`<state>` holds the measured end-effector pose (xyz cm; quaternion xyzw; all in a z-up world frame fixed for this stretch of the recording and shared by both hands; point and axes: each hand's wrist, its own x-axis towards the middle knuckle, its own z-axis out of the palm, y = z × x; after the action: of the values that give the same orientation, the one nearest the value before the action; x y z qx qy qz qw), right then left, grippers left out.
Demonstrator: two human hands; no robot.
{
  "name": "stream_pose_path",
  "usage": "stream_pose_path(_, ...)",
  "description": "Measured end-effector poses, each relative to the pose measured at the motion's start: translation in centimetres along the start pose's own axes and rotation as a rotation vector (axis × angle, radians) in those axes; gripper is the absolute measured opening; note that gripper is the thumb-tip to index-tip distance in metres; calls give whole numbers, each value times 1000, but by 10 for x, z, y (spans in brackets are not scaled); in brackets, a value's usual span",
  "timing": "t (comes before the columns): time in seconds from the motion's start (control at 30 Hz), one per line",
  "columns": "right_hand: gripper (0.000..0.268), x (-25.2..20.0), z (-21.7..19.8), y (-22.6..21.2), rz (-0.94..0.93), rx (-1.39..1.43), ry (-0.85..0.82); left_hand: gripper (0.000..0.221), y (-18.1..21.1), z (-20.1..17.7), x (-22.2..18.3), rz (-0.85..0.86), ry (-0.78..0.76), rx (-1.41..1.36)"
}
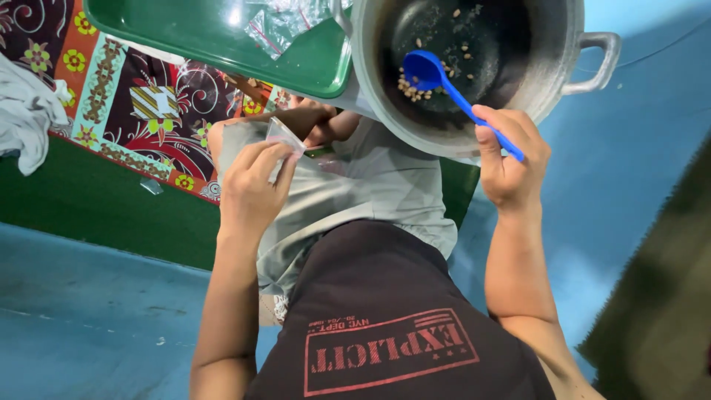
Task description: Scooping peanuts from a large pot into small individual plastic bags using a spoon.
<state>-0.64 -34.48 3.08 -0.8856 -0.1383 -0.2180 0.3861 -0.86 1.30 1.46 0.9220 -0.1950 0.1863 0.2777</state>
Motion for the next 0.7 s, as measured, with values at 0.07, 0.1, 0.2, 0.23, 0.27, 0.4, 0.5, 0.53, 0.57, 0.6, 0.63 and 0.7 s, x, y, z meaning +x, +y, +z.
stream_pose_path(0.07,30,-1,1,3,46,81,55,7,3,-3,8,29,22,-48)
stream_pose_path(0.1,30,-4,1,7,48,78,59,7,4,-2,12,34,20,-51)
stream_pose_path(0.2,35,-7,3,14,105,247,171,7,7,-4,22,69,53,-56)
stream_pose_path(0.23,36,-6,2,13,100,258,197,7,8,-5,25,86,62,-54)
stream_pose_path(0.27,37,-5,2,13,93,269,223,7,8,-6,29,105,73,-52)
stream_pose_path(0.4,41,-1,2,7,108,354,270,6,21,-19,55,159,92,-62)
stream_pose_path(0.5,48,4,5,-10,140,403,310,6,15,-13,58,138,50,-50)
stream_pose_path(0.53,52,7,8,-17,139,464,326,11,19,-17,62,75,-18,-24)
stream_pose_path(0.57,55,9,11,-24,138,526,342,18,23,-21,66,11,-86,2)
stream_pose_path(0.6,55,13,15,-32,130,528,348,18,27,-22,70,17,-79,6)
stream_pose_path(0.63,56,17,19,-41,94,514,330,21,32,-22,74,-132,-165,-97)
stream_pose_path(0.7,57,24,26,-53,52,499,318,28,33,-17,79,-273,-247,-200)
